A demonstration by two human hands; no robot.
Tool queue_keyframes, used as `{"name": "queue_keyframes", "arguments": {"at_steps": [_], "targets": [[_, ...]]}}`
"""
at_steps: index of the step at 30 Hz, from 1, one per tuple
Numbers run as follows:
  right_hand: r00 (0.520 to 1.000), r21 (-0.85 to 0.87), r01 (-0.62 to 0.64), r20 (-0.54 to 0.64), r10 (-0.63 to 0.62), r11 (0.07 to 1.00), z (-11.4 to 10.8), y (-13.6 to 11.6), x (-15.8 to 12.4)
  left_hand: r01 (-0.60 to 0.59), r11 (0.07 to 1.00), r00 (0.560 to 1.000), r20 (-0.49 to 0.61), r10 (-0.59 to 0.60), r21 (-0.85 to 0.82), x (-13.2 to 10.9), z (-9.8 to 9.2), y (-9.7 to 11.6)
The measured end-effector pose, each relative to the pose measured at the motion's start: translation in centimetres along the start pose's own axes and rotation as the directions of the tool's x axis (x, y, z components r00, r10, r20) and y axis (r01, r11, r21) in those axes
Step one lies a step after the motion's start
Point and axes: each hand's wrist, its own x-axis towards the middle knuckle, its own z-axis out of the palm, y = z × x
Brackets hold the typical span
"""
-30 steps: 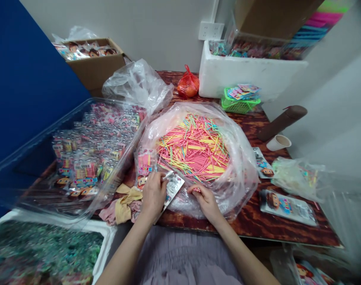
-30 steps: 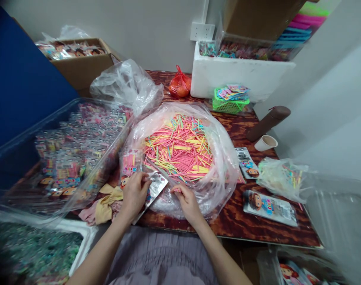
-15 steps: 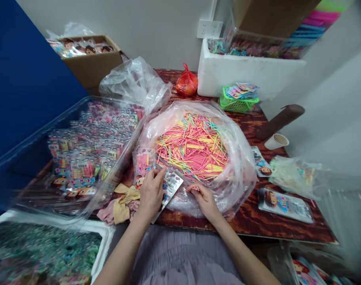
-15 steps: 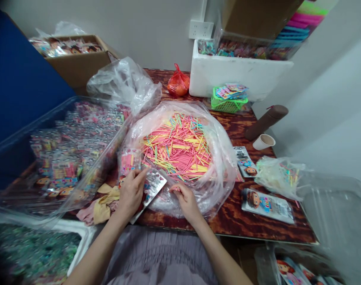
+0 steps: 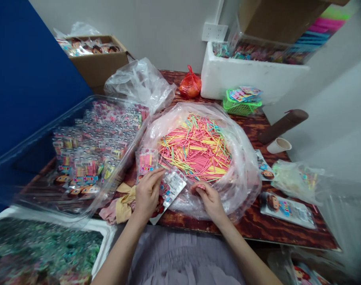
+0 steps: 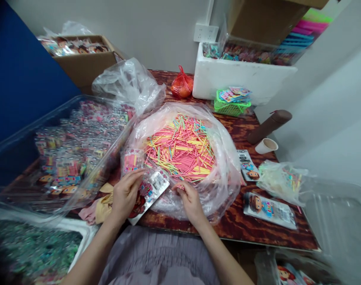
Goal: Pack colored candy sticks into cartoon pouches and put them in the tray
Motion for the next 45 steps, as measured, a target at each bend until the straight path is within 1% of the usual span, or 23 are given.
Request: {"name": "queue_keyframes", "arguments": {"at_steps": [2, 4, 6, 7, 8, 9, 11, 13, 14, 15, 17, 20, 23, 27, 29, 33, 34, 36, 40, 42, 45], "targets": [[1.000, 0.023, 0.019, -0.025, -0.018, 1.000, -0.3, -1.2, 0.7, 0.038, 0.994, 0.999, 0.015, -0.037, -0.101, 0.0, -0.2, 0.6], [0.998, 0.082, 0.026, -0.060, -0.021, 0.996, -0.6, -2.5, 1.7, 0.081, 0.984, 0.996, 0.057, -0.073, -0.162, -0.1, -0.2, 1.1], [0.992, 0.243, 0.032, -0.126, -0.001, 0.969, -0.8, -4.0, 3.0, 0.139, 0.966, 0.986, 0.117, -0.116, -0.219, -0.2, 0.1, 1.7], [0.988, 0.361, 0.033, -0.155, 0.025, 0.932, -0.8, -4.6, 3.7, 0.178, 0.951, 0.978, 0.156, -0.141, -0.252, -0.2, 0.4, 2.0], [0.985, 0.487, 0.030, -0.165, 0.058, 0.873, -0.8, -5.2, 4.5, 0.220, 0.933, 0.966, 0.198, -0.167, -0.285, -0.2, 0.7, 2.3], [0.984, 0.605, 0.021, -0.153, 0.091, 0.796, -0.7, -5.7, 5.2, 0.261, 0.913, 0.952, 0.238, -0.191, -0.314, -0.2, 1.0, 2.6], [0.986, 0.774, -0.036, -0.076, 0.149, 0.632, -0.4, -6.5, 6.4, 0.333, 0.873, 0.925, 0.303, -0.230, -0.356, -0.1, 1.6, 3.0], [0.981, 0.850, -0.110, 0.009, 0.195, 0.515, -0.1, -6.8, 7.1, 0.379, 0.841, 0.909, 0.327, -0.259, -0.386, 0.0, 2.0, 3.2], [0.975, 0.866, -0.143, 0.042, 0.216, 0.479, 0.1, -6.9, 7.2, 0.394, 0.827, 0.904, 0.330, -0.271, -0.402, 0.0, 2.1, 3.3], [0.970, 0.873, -0.171, 0.067, 0.235, 0.457, 0.4, -6.9, 7.3, 0.407, 0.814, 0.901, 0.330, -0.282, -0.416, 0.1, 2.1, 3.3], [0.961, 0.872, -0.207, 0.097, 0.258, 0.443, 0.8, -6.9, 7.1, 0.418, 0.797, 0.899, 0.323, -0.294, -0.436, 0.0, 2.1, 3.3], [0.961, 0.843, -0.225, 0.108, 0.255, 0.488, 1.4, -6.9, 6.7, 0.414, 0.797, 0.902, 0.312, -0.297, -0.440, -0.1, 2.0, 3.3], [0.963, 0.777, -0.226, 0.088, 0.254, 0.587, 2.0, -6.7, 6.2, 0.418, 0.798, 0.903, 0.293, -0.313, -0.434, -0.2, 1.9, 3.4], [0.962, 0.659, -0.210, 0.007, 0.273, 0.722, 2.7, -6.6, 5.1, 0.428, 0.792, 0.901, 0.270, -0.339, -0.436, -0.3, 2.0, 3.6], [0.966, 0.584, -0.224, 0.026, 0.259, 0.780, 2.6, -6.9, 4.5, 0.414, 0.798, 0.908, 0.267, -0.324, -0.439, -0.4, 2.0, 3.7], [0.970, 0.371, -0.240, 0.129, 0.206, 0.897, 2.1, -8.3, 3.5, 0.389, 0.799, 0.918, 0.262, -0.297, -0.459, -0.6, 1.8, 3.8], [0.972, 0.348, -0.229, 0.133, 0.194, 0.909, 2.1, -8.6, 3.3, 0.390, 0.792, 0.919, 0.257, -0.300, -0.469, -0.7, 1.7, 3.7], [0.980, 0.363, -0.198, 0.106, 0.171, 0.911, 2.3, -9.1, 3.0, 0.390, 0.776, 0.920, 0.240, -0.309, -0.497, -0.8, 1.6, 3.7], [0.990, 0.419, -0.120, -0.012, 0.138, 0.900, 3.6, -9.4, 2.8, 0.390, 0.744, 0.921, 0.217, -0.324, -0.543, -0.9, 1.4, 3.7], [0.993, 0.368, -0.088, -0.040, 0.110, 0.926, 4.0, -9.5, 2.8, 0.393, 0.737, 0.919, 0.218, -0.328, -0.549, -1.0, 1.3, 3.7], [0.999, 0.191, -0.004, -0.050, 0.014, 0.982, 4.3, -9.5, 2.6, 0.394, 0.731, 0.918, 0.210, -0.336, -0.557, -1.1, 1.1, 3.6]]}}
